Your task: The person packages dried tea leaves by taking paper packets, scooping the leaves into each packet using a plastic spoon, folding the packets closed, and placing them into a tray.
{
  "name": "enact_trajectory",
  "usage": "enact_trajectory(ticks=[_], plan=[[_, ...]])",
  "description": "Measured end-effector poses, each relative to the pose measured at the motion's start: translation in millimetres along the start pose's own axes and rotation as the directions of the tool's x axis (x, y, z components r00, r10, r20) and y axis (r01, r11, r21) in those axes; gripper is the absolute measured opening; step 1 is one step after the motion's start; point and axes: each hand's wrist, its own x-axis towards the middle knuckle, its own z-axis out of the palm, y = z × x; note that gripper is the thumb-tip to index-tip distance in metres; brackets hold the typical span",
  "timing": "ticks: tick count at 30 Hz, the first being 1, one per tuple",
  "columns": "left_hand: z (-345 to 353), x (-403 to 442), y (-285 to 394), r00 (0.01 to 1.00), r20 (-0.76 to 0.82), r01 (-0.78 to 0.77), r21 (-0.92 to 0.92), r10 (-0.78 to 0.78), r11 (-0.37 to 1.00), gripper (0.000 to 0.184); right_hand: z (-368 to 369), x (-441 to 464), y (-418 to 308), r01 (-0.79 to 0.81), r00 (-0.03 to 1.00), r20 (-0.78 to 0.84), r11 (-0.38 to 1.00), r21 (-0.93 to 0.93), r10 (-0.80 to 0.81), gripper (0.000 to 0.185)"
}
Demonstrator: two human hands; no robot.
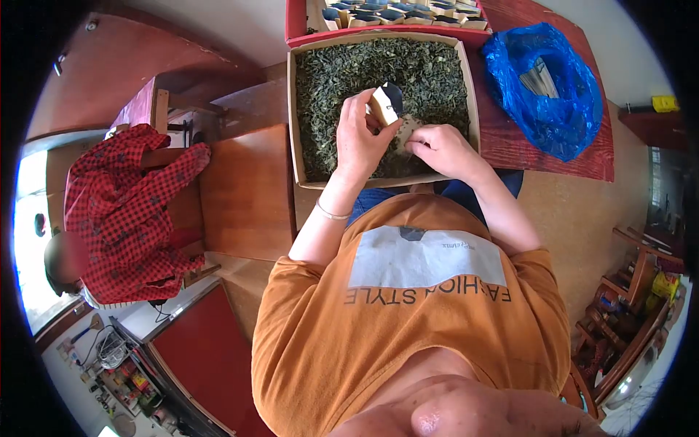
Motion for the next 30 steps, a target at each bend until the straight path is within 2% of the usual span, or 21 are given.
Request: enact_trajectory(ticks=[2, 4, 6, 8, 10, 12, 13, 15, 19, 21, 22, 24, 26, 28, 30], plan=[[-0.5, -0.6, 1.2, 1.0, 0.016, -0.01, 0.015, 0.01, 1.0, 0.064, 0.4, 0.3, 0.8, -0.006, 1.0, -0.03, 1.0, 0.029, 0.007, 0.02], [-0.7, -1.6, 1.4, 0.999, 0.031, -0.016, 0.032, 0.015, 0.999, 0.065, -4.9, 0.2, 0.9, -0.194, 0.978, -0.004, 0.92, 0.34, 0.208, 0.022], [-0.6, -2.2, 1.6, 0.998, 0.056, -0.022, 0.022, 0.02, 1.0, 0.067, -18.1, -0.1, 3.1, -0.185, 0.975, -0.054, 0.924, 0.334, 0.215, 0.021], [-1.7, -2.1, 3.3, 0.997, 0.079, 0.0, 0.019, -0.002, 1.0, 0.067, -31.4, -2.0, 5.2, -0.164, 0.961, -0.14, 0.9, 0.403, 0.237, 0.021], [-3.0, -1.8, 5.9, 0.995, 0.102, 0.021, 0.017, -0.022, 1.0, 0.066, -47.9, -5.2, -0.1, -0.17, 0.942, -0.211, 0.914, 0.368, 0.261, 0.023], [-4.4, -1.4, 7.8, 0.992, 0.124, 0.017, 0.067, -0.025, 0.998, 0.066, -57.9, -9.7, -8.8, -0.14, 0.9, -0.318, 0.888, 0.438, 0.298, 0.022], [-4.0, -1.4, 7.1, 0.992, 0.123, 0.017, 0.067, -0.026, 0.998, 0.066, -61.0, -10.6, -9.4, -0.139, 0.901, -0.317, 0.889, 0.437, 0.297, 0.022], [-2.7, -1.9, 5.4, 0.989, 0.144, 0.028, 0.057, -0.036, 0.998, 0.066, -64.8, -12.4, -10.1, 0.038, 0.864, -0.459, 0.883, 0.468, 0.206, 0.022], [-3.7, -2.2, 7.4, 0.986, 0.161, 0.031, 0.097, -0.047, 0.995, 0.066, -58.9, -14.3, -23.9, 0.085, 0.832, -0.525, 0.894, 0.44, 0.179, 0.022], [-3.0, -2.6, 6.2, 0.984, 0.166, 0.045, 0.083, -0.059, 0.995, 0.066, -52.2, -13.7, -31.1, 0.178, 0.813, -0.58, 0.933, 0.312, 0.039, 0.019], [-3.3, -2.6, 6.8, 0.984, 0.166, 0.044, 0.084, -0.058, 0.995, 0.066, -51.1, -13.9, -33.9, 0.179, 0.813, -0.581, 0.933, 0.313, 0.039, 0.019], [-4.3, -2.8, 8.4, 0.983, 0.17, 0.049, 0.099, -0.065, 0.994, 0.066, -50.0, -14.1, -39.9, 0.254, 0.783, -0.566, 0.963, -0.084, -0.256, 0.016], [-3.5, -2.8, 7.0, 0.983, 0.17, 0.05, 0.092, -0.066, 0.994, 0.066, -47.3, -12.5, -44.5, 0.281, 0.762, -0.564, 0.947, -0.154, -0.318, 0.02], [-3.5, -2.4, 6.8, 0.983, 0.169, 0.053, 0.085, -0.067, 0.995, 0.066, -47.3, -11.0, -46.1, 0.358, 0.663, -0.497, 0.82, -0.446, -0.56, 0.021], [-4.7, -2.3, 7.7, 0.984, 0.166, 0.046, 0.091, -0.061, 0.995, 0.066, -48.3, -10.3, -46.1, 0.355, 0.633, -0.504, 0.798, -0.487, -0.588, 0.022]])
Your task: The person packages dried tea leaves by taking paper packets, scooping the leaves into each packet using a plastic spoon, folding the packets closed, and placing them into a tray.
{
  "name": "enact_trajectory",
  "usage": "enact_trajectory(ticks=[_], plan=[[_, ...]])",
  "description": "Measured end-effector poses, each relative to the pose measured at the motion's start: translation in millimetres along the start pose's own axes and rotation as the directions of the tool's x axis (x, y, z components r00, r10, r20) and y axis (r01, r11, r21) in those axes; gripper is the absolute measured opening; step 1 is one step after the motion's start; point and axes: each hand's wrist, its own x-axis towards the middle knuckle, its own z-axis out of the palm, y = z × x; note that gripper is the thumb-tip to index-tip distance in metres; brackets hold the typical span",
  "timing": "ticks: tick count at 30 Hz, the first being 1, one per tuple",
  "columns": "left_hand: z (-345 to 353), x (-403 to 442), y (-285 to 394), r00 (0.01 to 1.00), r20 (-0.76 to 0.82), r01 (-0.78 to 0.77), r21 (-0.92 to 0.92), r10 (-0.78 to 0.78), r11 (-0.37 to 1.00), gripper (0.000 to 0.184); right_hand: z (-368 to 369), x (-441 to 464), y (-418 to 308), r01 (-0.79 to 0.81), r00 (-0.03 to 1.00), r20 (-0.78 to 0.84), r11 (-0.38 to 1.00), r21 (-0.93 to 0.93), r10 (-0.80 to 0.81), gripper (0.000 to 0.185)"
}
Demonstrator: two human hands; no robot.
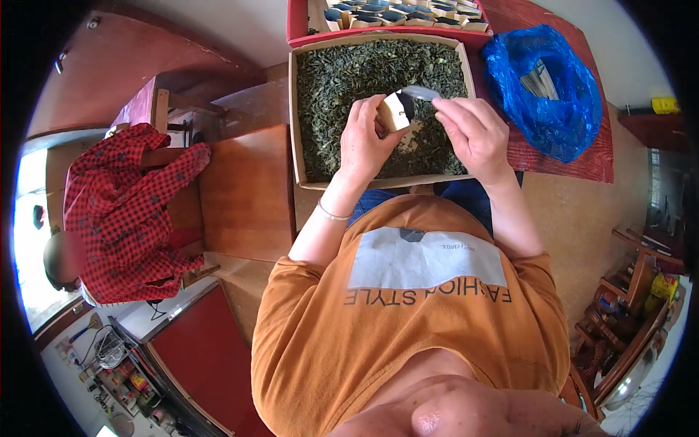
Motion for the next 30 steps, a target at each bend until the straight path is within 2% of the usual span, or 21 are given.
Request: enact_trajectory(ticks=[2, 3, 4, 6, 7, 8, 11, 12, 14, 16, 18, 19, 21, 22, 25, 30], plan=[[0.8, 0.1, -0.5, 1.0, -0.016, 0.002, -0.018, -0.003, 1.0, 0.067, -1.9, 1.2, 1.8, -0.068, 0.998, -0.004, 0.993, -0.093, 0.068, 0.024], [1.0, 0.3, -0.8, 0.999, -0.032, 0.001, -0.034, -0.002, 0.999, 0.067, 0.5, -0.4, 3.7, -0.137, 0.989, 0.029, 0.983, -0.12, 0.142, 0.016], [0.7, 0.1, -0.9, 1.0, -0.031, 0.003, -0.034, -0.004, 0.999, 0.067, 1.6, -4.0, 7.0, -0.138, 0.989, 0.03, 0.983, -0.119, 0.143, 0.016], [0.4, 0.4, -0.7, 0.999, -0.049, -0.013, -0.011, 0.013, 1.0, 0.068, 2.1, -15.6, 16.4, -0.136, 0.902, 0.37, 0.959, -0.247, 0.223, 0.006], [1.2, 1.0, -1.3, 0.999, -0.05, -0.014, -0.012, 0.013, 1.0, 0.068, 5.4, -21.1, 18.6, -0.126, 0.865, 0.445, 0.959, -0.255, 0.232, 0.011], [2.4, 1.1, -2.7, 0.998, -0.064, -0.024, -0.005, 0.024, 1.0, 0.068, 8.1, -26.9, 19.0, -0.126, 0.864, 0.446, 0.959, -0.255, 0.232, 0.011], [3.3, 0.6, -5.1, 0.996, -0.077, -0.035, 0.006, 0.036, 0.999, 0.067, 14.5, -30.7, 10.9, -0.296, 0.715, 0.6, 0.933, -0.205, 0.359, 0.019], [3.5, 0.6, -5.3, 0.996, -0.074, -0.042, 0.008, 0.043, 0.999, 0.067, 17.3, -31.1, 10.0, -0.297, 0.715, 0.599, 0.933, -0.204, 0.36, 0.019], [3.5, 0.8, -4.5, 0.996, -0.071, -0.046, 0.006, 0.046, 0.999, 0.067, 24.1, -33.4, 10.6, -0.426, 0.639, 0.668, 0.899, -0.105, 0.381, 0.02], [3.5, 1.0, -3.5, 0.996, -0.07, -0.049, 0.003, 0.049, 0.999, 0.067, 32.3, -37.2, 13.4, -0.468, 0.655, 0.642, 0.881, -0.069, 0.398, 0.023], [3.1, 0.2, -3.2, 0.998, -0.058, -0.036, -0.02, 0.035, 0.999, 0.067, 34.7, -36.8, 16.1, -0.613, 0.549, 0.705, 0.789, -0.024, 0.448, 0.024], [3.2, 0.4, -3.5, 0.998, -0.06, -0.035, -0.02, 0.034, 0.999, 0.067, 36.7, -38.8, 18.7, -0.612, 0.55, 0.706, 0.79, -0.023, 0.447, 0.024], [3.7, 0.3, -4.0, 0.999, -0.047, -0.011, -0.047, 0.009, 0.999, 0.066, 39.0, -44.7, 24.9, -0.804, 0.512, 0.647, 0.58, 0.13, 0.565, 0.025], [3.2, 0.2, -3.5, 0.999, -0.048, -0.01, -0.047, 0.007, 0.999, 0.066, 37.0, -44.2, 28.9, -0.804, 0.511, 0.648, 0.58, 0.13, 0.564, 0.025], [1.4, 0.9, -0.6, 1.0, -0.017, 0.002, -0.022, -0.003, 1.0, 0.066, 23.4, -34.1, 34.4, -0.875, 0.483, 0.582, 0.359, 0.324, 0.654, 0.022], [-0.6, 0.4, -0.1, 1.0, 0.015, 0.001, 0.015, -0.001, 1.0, 0.065, -0.5, -17.7, 37.6, -0.845, 0.528, 0.45, 0.389, 0.367, 0.721, 0.023]])
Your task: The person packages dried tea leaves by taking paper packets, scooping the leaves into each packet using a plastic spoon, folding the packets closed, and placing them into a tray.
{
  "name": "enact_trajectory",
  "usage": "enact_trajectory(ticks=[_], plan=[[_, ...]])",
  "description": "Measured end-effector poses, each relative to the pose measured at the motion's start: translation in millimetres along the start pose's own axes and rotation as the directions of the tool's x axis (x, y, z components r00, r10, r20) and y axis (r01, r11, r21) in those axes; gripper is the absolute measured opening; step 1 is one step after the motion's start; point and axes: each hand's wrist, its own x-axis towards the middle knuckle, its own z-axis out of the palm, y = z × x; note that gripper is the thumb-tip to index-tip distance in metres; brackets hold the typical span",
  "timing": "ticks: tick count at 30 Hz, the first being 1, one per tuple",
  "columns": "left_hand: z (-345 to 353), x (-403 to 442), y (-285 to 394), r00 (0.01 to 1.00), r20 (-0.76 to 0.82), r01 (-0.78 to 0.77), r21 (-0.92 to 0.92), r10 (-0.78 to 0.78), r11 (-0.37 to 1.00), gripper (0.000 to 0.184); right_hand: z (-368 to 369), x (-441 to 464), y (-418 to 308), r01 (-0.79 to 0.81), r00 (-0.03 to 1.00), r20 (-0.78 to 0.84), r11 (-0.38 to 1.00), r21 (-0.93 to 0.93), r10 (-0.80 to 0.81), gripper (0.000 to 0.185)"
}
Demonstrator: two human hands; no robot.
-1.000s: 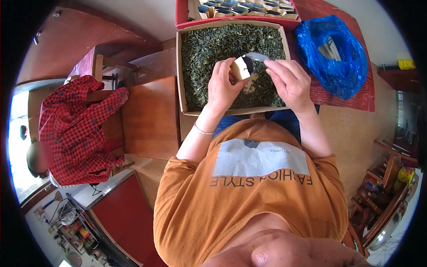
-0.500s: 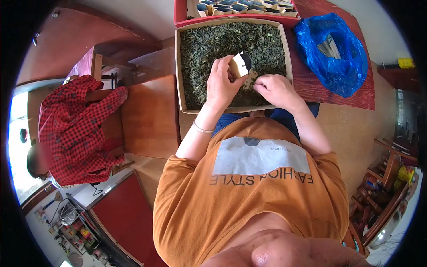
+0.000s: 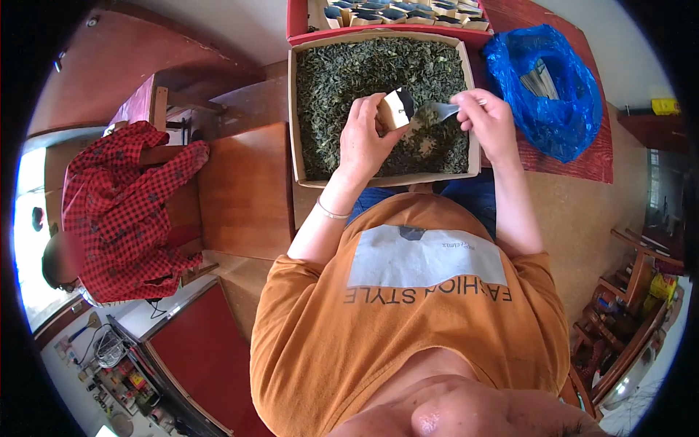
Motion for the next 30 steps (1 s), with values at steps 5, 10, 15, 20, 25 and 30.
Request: enact_trajectory(ticks=[5, 10, 15, 20, 25, 30], plan=[[1.0, -1.1, 1.1, 1.0, 0.018, 0.002, 0.015, -0.003, 1.0, 0.064, 11.6, -10.6, -15.8, 0.192, 0.967, -0.177, 0.981, 0.035, -0.183, 0.023], [1.3, -1.3, 1.7, 1.0, 0.023, 0.009, 0.004, -0.01, 1.0, 0.065, 27.2, -20.2, -23.3, 0.542, 0.811, -0.024, 0.766, -0.346, -0.585, 0.016], [1.7, -1.2, 0.5, 1.0, 0.005, 0.009, -0.046, -0.008, 0.999, 0.066, 37.9, -20.2, -22.6, 0.727, 0.601, 0.148, 0.46, -0.51, -0.785, 0.028], [0.1, -2.2, 0.8, 0.999, -0.038, -0.011, -0.084, 0.008, 0.996, 0.067, 30.6, -15.8, -24.5, 0.652, 0.601, -0.088, 0.551, -0.52, -0.794, 0.024], [0.7, -1.3, -0.1, 0.996, -0.086, -0.037, -0.1, 0.028, 0.994, 0.067, 24.9, -8.1, 5.5, 0.446, 0.853, 0.099, 0.618, -0.647, -0.512, 0.017], [2.0, -1.7, -3.2, 0.994, -0.1, -0.058, -0.106, 0.047, 0.993, 0.066, 41.8, -13.5, 27.0, 0.46, 0.887, 0.28, 0.664, -0.59, -0.367, 0.017]])
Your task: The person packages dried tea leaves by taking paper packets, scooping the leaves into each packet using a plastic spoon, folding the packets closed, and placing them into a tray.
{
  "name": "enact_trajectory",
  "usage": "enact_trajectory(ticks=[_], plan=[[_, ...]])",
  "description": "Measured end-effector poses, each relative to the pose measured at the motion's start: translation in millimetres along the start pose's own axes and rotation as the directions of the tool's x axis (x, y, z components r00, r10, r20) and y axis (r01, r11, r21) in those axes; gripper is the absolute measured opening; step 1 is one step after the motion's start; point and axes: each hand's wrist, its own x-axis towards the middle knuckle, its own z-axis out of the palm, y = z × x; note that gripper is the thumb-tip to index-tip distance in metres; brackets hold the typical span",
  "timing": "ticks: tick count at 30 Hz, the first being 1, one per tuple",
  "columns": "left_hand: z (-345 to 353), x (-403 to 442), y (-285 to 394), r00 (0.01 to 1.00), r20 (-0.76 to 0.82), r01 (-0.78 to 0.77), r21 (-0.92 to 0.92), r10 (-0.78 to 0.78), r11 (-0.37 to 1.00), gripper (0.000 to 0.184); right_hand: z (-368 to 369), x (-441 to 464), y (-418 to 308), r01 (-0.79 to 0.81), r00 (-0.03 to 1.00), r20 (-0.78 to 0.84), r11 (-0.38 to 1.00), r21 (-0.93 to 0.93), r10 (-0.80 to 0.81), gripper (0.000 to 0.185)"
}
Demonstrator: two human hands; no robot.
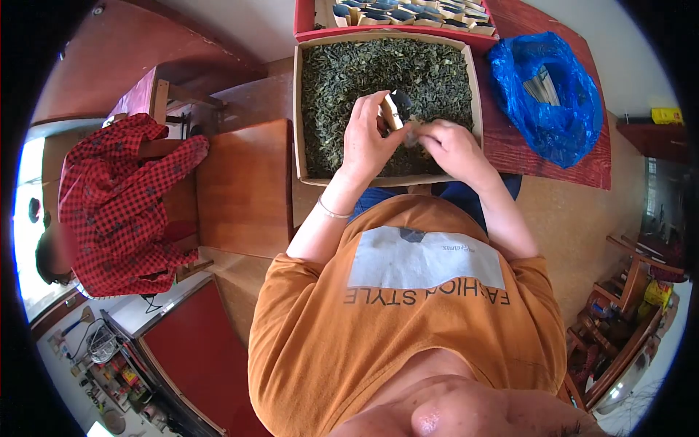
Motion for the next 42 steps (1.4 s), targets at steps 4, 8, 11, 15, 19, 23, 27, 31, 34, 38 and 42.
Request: enact_trajectory(ticks=[4, 8, 11, 15, 19, 23, 27, 31, 34, 38, 42], plan=[[0.7, 0.8, -0.3, 1.0, 0.004, -0.017, -0.011, 0.017, 1.0, 0.066, 3.3, 0.9, -2.7, -0.05, 0.98, 0.201, 0.969, 0.243, 0.0, 0.016], [0.1, 0.3, -0.7, 1.0, 0.018, 0.006, 0.011, -0.006, 1.0, 0.066, -3.0, 2.5, 9.2, -0.408, 0.912, 0.223, 0.82, 0.402, 0.345, 0.023], [-1.8, 0.8, 2.5, 0.999, 0.049, 0.015, 0.035, -0.017, 0.999, 0.066, -22.3, 5.5, 11.3, -0.395, 0.909, 0.117, 0.736, 0.55, 0.401, 0.02], [0.0, 0.6, 1.7, 0.995, 0.099, 0.025, 0.056, -0.031, 0.998, 0.066, -46.6, 6.9, 8.5, -0.279, 0.893, -0.087, 0.696, 0.661, 0.441, 0.02], [1.7, 0.1, -0.2, 0.996, 0.084, -0.004, 0.077, -0.002, 0.997, 0.066, -50.9, 8.4, -8.1, -0.158, 0.888, -0.232, 0.737, 0.657, 0.398, 0.02], [-0.4, 0.8, 3.8, 0.994, 0.1, 0.032, 0.054, -0.038, 0.998, 0.066, -46.7, 9.3, -25.9, 0.055, 0.927, -0.366, 0.93, 0.363, 0.088, 0.017], [-1.1, 0.7, 5.0, 0.994, 0.095, 0.047, 0.019, -0.049, 0.999, 0.067, -45.1, 15.1, -37.1, 0.248, 0.857, -0.486, 0.963, 0.103, -0.169, 0.016], [-1.6, 1.5, 5.3, 0.995, 0.093, 0.038, 0.041, -0.041, 0.998, 0.067, -47.4, 14.6, -40.4, 0.244, 0.841, -0.516, 0.966, 0.092, -0.163, 0.016], [-1.3, 1.3, 4.5, 0.995, 0.093, 0.041, 0.023, -0.043, 0.999, 0.067, -47.3, 13.5, -39.7, 0.262, 0.827, -0.521, 0.965, 0.03, -0.209, 0.017], [3.4, 0.3, -0.7, 0.999, 0.041, -0.033, 0.037, 0.031, 0.999, 0.066, -40.7, 12.7, -43.2, 0.283, 0.863, -0.413, 0.956, -0.079, -0.29, 0.017], [0.9, -1.2, -2.0, 0.992, 0.126, -0.023, 0.074, 0.013, 0.997, 0.066, -22.2, 10.6, -50.3, 0.281, 0.918, -0.262, 0.954, -0.104, -0.299, 0.018]])
